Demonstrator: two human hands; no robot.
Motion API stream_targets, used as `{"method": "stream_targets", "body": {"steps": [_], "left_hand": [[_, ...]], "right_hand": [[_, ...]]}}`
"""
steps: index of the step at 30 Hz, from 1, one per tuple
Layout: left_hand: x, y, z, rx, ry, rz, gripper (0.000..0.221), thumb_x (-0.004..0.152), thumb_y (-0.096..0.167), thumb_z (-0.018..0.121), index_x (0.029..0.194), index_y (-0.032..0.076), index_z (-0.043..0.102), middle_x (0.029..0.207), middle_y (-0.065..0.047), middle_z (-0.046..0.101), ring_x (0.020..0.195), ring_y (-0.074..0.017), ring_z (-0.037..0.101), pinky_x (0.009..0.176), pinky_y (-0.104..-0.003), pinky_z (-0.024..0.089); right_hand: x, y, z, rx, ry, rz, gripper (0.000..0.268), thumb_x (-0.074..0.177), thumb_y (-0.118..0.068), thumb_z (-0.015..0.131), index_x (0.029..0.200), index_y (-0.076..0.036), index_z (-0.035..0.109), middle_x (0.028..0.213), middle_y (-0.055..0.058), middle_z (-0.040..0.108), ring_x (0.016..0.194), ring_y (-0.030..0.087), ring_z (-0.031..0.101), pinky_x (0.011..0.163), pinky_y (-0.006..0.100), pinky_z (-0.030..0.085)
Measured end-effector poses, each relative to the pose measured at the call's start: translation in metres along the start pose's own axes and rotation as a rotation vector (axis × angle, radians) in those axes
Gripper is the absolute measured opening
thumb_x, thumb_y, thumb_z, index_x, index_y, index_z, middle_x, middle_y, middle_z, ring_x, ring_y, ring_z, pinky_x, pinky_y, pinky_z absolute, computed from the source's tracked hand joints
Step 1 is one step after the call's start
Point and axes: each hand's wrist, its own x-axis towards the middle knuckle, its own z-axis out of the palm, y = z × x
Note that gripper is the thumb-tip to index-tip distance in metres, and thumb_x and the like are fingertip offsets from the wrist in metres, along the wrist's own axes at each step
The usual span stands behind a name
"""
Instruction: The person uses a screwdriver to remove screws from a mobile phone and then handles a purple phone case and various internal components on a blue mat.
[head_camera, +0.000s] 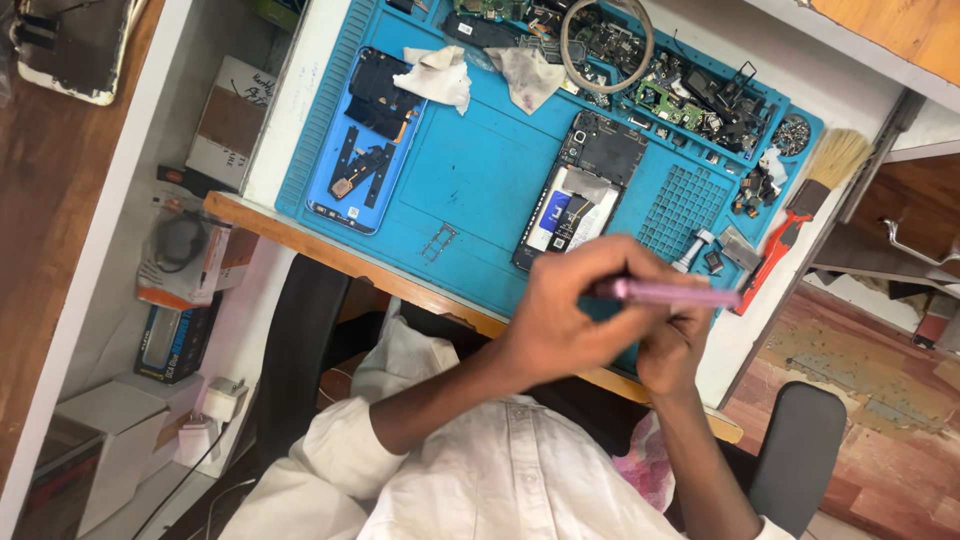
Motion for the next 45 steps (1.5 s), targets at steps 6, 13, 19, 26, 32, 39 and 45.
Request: {"method": "stream_targets", "body": {"steps": [6, 13, 19, 26, 32, 39, 45], "left_hand": [[-0.003, 0.018, -0.03, 0.169, -0.149, 0.377, 0.045, 0.088, 0.023, 0.079, 0.125, -0.001, 0.065, 0.12, -0.014, 0.07, 0.113, -0.0255, 0.068, 0.105, -0.038, 0.053], [0.048, -0.004, -0.091, 0.928, 0.141, 0.22, 0.048, 0.1, 0.025, 0.07, 0.142, 0.005, 0.058, 0.106, -0.011, 0.07, 0.101, -0.0305, 0.066, 0.089, -0.044, 0.054], [0.065, -0.014, -0.085, 1.07, 0.011, 0.161, 0.06, 0.098, 0.03, 0.075, 0.146, 0.004, 0.051, 0.11, -0.015, 0.06, 0.104, -0.0326, 0.06, 0.086, -0.045, 0.052], [0.067, -0.03, -0.084, 1.08, -0.003, 0.218, 0.074, 0.087, 0.029, 0.083, 0.145, 0.002, 0.046, 0.116, -0.016, 0.056, 0.104, -0.0353, 0.056, 0.091, -0.047, 0.049], [0.064, -0.032, -0.095, 0.739, -0.132, 0.395, 0.075, 0.092, 0.021, 0.082, 0.148, 0.005, 0.035, 0.133, -0.014, 0.049, 0.122, -0.0366, 0.058, 0.102, -0.047, 0.049], [0.061, -0.024, -0.08, 0.122, -0.137, 0.077, 0.051, 0.105, 0.012, 0.07, 0.146, 0.01, 0.04, 0.147, -0.008, 0.047, 0.106, -0.0181, 0.068, 0.094, -0.033, 0.059], [0.059, -0.038, -0.083, 0.034, -0.171, 0.177, 0.049, 0.109, 0.015, 0.067, 0.153, 0.009, 0.048, 0.152, -0.005, 0.052, 0.109, -0.0107, 0.058, 0.095, -0.028, 0.057]], "right_hand": [[0.0, -0.017, 0.021, -0.135, 0.133, -0.043, 0.034, 0.116, -0.032, 0.061, 0.116, 0.002, 0.06, 0.092, 0.008, 0.057, 0.081, 0.015, 0.054, 0.077, 0.026, 0.045], [0.026, -0.035, 0.03, 0.229, 0.385, 0.255, 0.042, 0.119, -0.04, 0.046, 0.113, 0.0, 0.053, 0.076, 0.009, 0.058, 0.062, 0.019, 0.056, 0.059, 0.033, 0.049], [0.031, -0.048, 0.05, -0.063, 0.191, 0.213, 0.053, 0.114, -0.045, 0.04, 0.115, 0.003, 0.061, 0.098, 0.013, 0.071, 0.093, 0.02, 0.071, 0.09, 0.034, 0.059], [0.031, -0.042, 0.045, -0.277, 0.285, 0.246, 0.045, 0.115, -0.042, 0.043, 0.092, -0.005, 0.054, 0.083, -0.004, 0.046, 0.077, 0.006, 0.041, 0.069, 0.023, 0.035], [0.023, -0.028, 0.035, -0.358, 0.309, 0.195, 0.049, 0.117, -0.043, 0.044, 0.079, -0.012, 0.041, 0.077, -0.009, 0.026, 0.072, 0.004, 0.022, 0.061, 0.025, 0.02], [0.031, -0.037, 0.045, 0.031, 0.382, 0.214, 0.039, 0.109, -0.041, 0.047, 0.117, -0.005, 0.061, 0.104, -0.001, 0.065, 0.095, 0.009, 0.061, 0.09, 0.025, 0.053], [0.03, -0.037, 0.039, -0.018, 0.609, 0.28, 0.056, 0.11, -0.043, 0.048, 0.148, -0.003, 0.039, 0.139, 0.004, 0.052, 0.129, 0.012, 0.055, 0.112, 0.034, 0.05]]}}
